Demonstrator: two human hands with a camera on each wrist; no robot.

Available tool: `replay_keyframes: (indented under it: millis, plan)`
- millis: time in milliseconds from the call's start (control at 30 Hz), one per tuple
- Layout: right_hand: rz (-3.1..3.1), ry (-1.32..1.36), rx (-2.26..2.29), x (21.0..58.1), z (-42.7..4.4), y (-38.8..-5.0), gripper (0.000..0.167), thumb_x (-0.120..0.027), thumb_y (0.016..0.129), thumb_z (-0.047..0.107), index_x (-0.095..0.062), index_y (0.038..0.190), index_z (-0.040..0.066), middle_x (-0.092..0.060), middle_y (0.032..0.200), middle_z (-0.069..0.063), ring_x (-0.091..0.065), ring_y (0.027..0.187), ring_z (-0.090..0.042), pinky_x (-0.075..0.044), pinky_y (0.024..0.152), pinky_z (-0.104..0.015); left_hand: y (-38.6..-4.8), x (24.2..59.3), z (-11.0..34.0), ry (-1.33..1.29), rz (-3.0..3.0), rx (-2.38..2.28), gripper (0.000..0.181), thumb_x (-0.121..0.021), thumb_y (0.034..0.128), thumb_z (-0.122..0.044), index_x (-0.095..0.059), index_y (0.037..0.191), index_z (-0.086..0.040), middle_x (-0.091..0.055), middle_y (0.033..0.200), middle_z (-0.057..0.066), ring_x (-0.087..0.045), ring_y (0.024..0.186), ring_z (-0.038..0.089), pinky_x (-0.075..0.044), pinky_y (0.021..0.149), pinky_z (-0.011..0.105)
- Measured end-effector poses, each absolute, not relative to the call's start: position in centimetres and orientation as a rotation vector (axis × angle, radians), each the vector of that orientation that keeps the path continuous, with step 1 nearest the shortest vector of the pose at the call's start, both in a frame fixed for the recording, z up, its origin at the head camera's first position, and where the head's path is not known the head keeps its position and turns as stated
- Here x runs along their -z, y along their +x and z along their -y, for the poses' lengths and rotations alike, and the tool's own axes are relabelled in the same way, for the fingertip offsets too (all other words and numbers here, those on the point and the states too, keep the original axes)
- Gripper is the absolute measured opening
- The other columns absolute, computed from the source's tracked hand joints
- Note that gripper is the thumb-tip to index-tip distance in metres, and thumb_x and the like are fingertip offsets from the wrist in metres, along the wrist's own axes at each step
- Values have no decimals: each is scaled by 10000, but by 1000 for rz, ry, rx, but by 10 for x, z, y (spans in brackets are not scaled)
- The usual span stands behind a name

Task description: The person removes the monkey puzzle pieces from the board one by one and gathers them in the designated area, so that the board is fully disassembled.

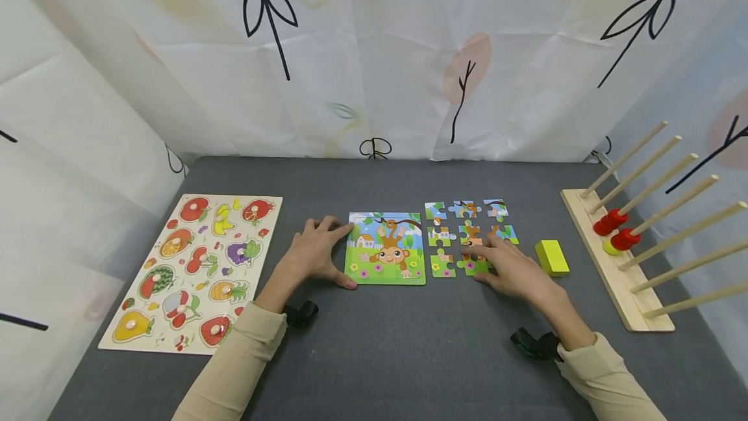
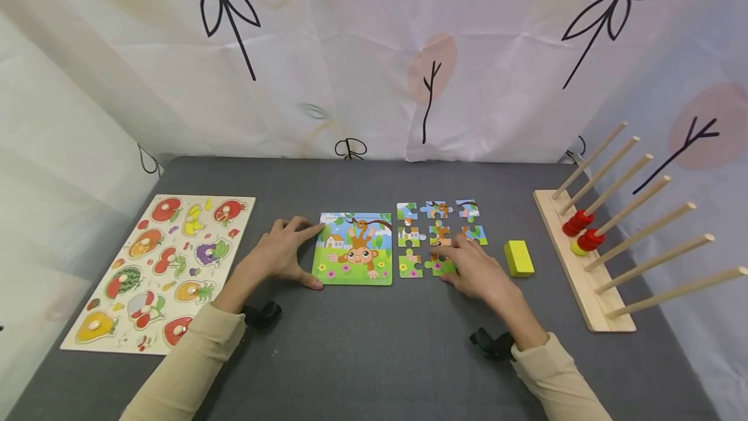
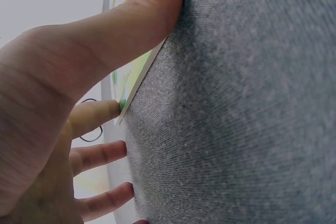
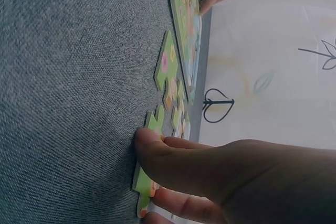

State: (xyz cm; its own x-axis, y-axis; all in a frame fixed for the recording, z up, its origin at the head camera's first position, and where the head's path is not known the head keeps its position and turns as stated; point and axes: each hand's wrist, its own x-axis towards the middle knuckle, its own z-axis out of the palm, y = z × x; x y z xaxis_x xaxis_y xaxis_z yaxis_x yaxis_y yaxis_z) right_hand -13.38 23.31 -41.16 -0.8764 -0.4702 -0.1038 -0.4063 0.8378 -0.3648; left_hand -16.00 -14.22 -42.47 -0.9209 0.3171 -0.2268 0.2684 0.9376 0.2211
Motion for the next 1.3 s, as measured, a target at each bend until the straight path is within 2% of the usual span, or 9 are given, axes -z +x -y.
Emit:
replay_keyframes:
  millis: [200, 467, 800, 967, 1133, 1300]
  plan:
    - [-2820, -683, 501, 409, -233, -133, 458, -814, 873, 157, -688, 1313, 140, -516, 952, -58, -388, 748, -146, -283, 601, -257, -160, 426, 142, 428, -2825, -286, 1192, -908, 593, -679, -405, 1585, -254, -402, 1583, 132, -382, 1403, 471, -426, 1055, 699]
    - [-2879, -691, 504, 402, -224, -133, 437, -804, 888, 181, -692, 1310, 153, -609, 1125, -146, -544, 854, -207, -416, 618, -302, -159, 426, 143, 425, -2832, -296, 1193, -908, 593, -679, -404, 1586, -250, -405, 1578, 130, -386, 1394, 468, -427, 1053, 699]
    - [-2877, -823, 586, 399, -199, -134, 437, -832, 857, 160, -711, 1274, 104, -624, 1073, -105, -497, 826, -149, -422, 705, -313, -160, 424, 142, 430, -2828, -296, 1193, -912, 592, -672, -406, 1585, -245, -411, 1567, 141, -387, 1389, 477, -426, 1051, 708]
    - [-2865, -848, 593, 399, -190, -134, 415, -830, 860, 159, -718, 1257, 111, -605, 1018, -81, -469, 809, -134, -401, 671, -280, -159, 424, 142, 425, -2826, -296, 1190, -908, 594, -676, -406, 1585, -251, -408, 1572, 137, -382, 1401, 473, -421, 1062, 707]
    - [-2824, -833, 609, 400, -182, -135, 411, -814, 877, 158, -709, 1273, 125, -601, 1033, -78, -472, 786, -118, -390, 612, -242, -158, 424, 142, 428, -2827, -296, 1189, -907, 597, -676, -406, 1584, -245, -410, 1570, 139, -381, 1401, 474, -418, 1064, 711]
    - [-2814, -862, 599, 403, -172, -137, 427, -822, 864, 140, -712, 1276, 118, -602, 1061, -95, -503, 794, -131, -415, 627, -245, -159, 424, 142, 427, -2827, -297, 1189, -908, 596, -674, -403, 1586, -249, -408, 1572, 134, -379, 1404, 473, -415, 1066, 710]
